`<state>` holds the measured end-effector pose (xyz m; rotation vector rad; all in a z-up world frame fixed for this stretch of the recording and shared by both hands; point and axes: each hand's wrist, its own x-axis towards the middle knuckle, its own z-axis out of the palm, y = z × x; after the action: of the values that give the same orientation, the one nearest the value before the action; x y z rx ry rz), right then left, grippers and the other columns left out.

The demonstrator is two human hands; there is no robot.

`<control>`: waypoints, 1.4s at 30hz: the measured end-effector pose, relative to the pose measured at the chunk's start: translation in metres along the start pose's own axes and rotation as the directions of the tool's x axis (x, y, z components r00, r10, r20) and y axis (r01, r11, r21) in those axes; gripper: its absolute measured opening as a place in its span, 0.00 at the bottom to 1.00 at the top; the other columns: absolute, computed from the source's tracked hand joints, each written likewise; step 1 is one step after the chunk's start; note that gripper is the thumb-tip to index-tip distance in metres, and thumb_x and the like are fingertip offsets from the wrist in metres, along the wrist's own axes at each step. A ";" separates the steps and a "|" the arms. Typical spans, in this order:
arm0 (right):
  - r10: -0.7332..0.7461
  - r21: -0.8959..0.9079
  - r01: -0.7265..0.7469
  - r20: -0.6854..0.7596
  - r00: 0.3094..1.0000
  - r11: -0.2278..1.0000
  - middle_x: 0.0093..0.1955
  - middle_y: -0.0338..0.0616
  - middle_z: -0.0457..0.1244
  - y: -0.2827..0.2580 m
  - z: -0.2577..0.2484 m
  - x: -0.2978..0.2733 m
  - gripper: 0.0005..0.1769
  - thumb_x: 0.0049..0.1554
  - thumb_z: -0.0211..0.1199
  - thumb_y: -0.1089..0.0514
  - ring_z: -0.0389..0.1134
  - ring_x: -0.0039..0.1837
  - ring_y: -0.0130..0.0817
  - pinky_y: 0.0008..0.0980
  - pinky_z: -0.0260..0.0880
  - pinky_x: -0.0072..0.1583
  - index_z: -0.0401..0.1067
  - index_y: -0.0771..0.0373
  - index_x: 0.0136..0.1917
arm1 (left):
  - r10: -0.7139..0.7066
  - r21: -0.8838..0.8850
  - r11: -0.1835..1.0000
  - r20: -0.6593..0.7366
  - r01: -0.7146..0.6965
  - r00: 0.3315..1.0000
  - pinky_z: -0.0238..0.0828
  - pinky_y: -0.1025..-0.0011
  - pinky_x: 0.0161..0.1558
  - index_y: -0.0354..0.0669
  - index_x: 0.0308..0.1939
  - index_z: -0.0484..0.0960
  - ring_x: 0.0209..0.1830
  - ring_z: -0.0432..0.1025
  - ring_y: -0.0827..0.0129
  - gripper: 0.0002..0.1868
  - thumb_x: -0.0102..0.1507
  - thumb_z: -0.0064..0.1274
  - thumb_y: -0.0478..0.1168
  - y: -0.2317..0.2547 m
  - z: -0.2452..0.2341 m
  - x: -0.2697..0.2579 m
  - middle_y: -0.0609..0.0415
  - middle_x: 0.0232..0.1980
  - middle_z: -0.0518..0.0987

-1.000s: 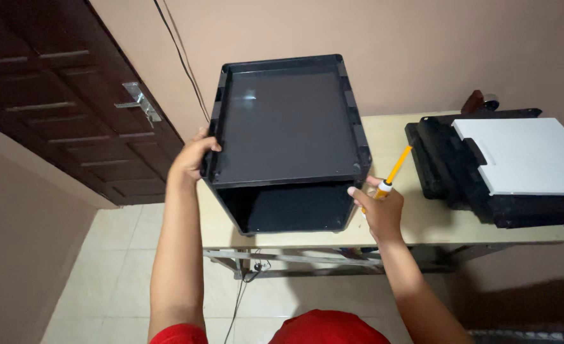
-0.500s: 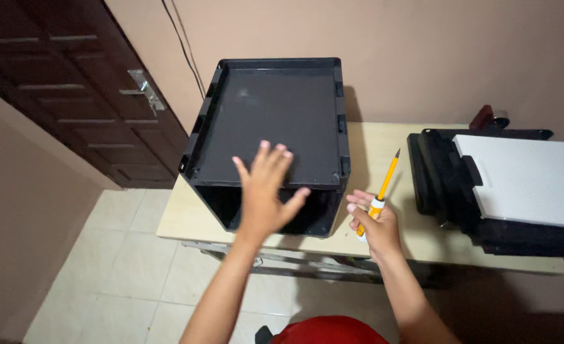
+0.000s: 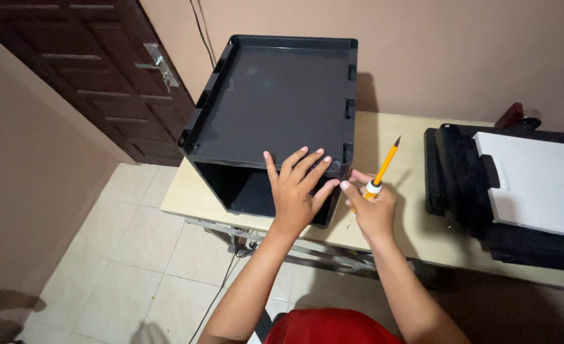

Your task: The person assembles a black plastic storage box by fitting side panels, a front panel, and a top lid onto a base. They use a yellow utility knife to pry and align the interlocking edges, then press the parts together to form a closed box.

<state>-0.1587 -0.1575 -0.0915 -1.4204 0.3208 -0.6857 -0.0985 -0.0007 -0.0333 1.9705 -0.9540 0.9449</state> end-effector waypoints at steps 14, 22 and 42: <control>-0.033 0.078 0.030 0.031 0.999 0.997 0.47 0.36 0.67 0.005 0.000 0.005 0.18 0.52 0.73 0.65 0.63 0.37 0.17 0.20 0.69 0.39 0.77 0.70 0.56 | -0.033 -0.001 0.999 -0.002 0.033 0.999 0.29 0.36 0.78 0.51 0.52 0.87 0.67 0.69 0.61 0.20 0.58 0.69 0.49 0.002 0.003 0.000 0.60 0.61 0.81; -0.006 0.042 0.005 0.033 0.999 0.999 0.41 0.38 0.65 0.004 -0.001 0.007 0.18 0.53 0.75 0.63 0.61 0.35 0.17 0.21 0.68 0.38 0.78 0.69 0.56 | -0.014 0.017 1.000 -0.006 0.015 1.000 0.29 0.36 0.79 0.51 0.53 0.87 0.67 0.69 0.61 0.20 0.58 0.69 0.49 0.002 0.004 -0.002 0.60 0.60 0.81; 0.000 0.036 -0.003 0.069 0.998 0.999 0.34 0.33 0.65 -0.003 -0.002 0.010 0.19 0.51 0.75 0.61 0.63 0.33 0.17 0.20 0.66 0.36 0.78 0.69 0.55 | -0.003 0.014 1.000 -0.038 0.004 0.999 0.29 0.38 0.79 0.51 0.53 0.86 0.68 0.69 0.60 0.20 0.57 0.69 0.47 0.005 0.007 -0.003 0.59 0.60 0.80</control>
<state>-0.1534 -0.1652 -0.0870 -1.4064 0.2545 -0.6369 -0.1017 -0.0074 -0.0374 1.9590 -0.9248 0.9860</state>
